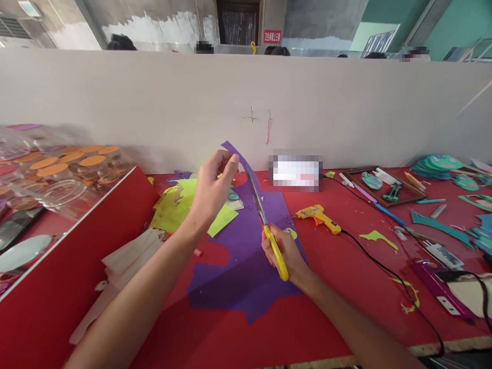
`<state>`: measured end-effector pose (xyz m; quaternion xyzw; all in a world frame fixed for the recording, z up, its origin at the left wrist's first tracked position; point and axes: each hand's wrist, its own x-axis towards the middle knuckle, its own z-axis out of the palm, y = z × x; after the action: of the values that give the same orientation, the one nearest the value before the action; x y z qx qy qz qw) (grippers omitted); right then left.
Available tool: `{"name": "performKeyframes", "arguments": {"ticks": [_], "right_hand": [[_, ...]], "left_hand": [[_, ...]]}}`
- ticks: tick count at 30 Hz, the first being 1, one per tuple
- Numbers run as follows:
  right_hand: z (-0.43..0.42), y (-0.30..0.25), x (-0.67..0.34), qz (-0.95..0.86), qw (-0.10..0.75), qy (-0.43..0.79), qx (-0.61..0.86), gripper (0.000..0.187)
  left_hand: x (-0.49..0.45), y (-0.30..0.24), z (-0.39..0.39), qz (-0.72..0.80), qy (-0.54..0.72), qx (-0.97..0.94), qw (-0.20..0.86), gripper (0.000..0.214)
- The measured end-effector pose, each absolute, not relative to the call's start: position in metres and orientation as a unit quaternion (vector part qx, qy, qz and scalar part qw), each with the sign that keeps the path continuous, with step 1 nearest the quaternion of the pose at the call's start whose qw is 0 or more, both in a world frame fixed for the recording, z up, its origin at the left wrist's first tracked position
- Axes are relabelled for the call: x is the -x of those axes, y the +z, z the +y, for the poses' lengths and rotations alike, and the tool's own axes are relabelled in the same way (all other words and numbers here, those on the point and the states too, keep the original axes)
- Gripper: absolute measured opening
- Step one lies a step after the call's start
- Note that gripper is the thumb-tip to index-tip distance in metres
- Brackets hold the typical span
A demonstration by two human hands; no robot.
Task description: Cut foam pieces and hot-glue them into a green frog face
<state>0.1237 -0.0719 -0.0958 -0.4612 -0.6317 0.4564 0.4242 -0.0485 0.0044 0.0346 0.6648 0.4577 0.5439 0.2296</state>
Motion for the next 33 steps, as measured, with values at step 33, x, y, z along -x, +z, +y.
{"name": "performKeyframes", "arguments": {"ticks": [33], "right_hand": [[-0.071,-0.103,-0.124,-0.628,0.378,0.498,0.463,0.028]], "left_hand": [[0.062,0.042,0.011,0.434,0.520,-0.705,0.211,0.019]]}}
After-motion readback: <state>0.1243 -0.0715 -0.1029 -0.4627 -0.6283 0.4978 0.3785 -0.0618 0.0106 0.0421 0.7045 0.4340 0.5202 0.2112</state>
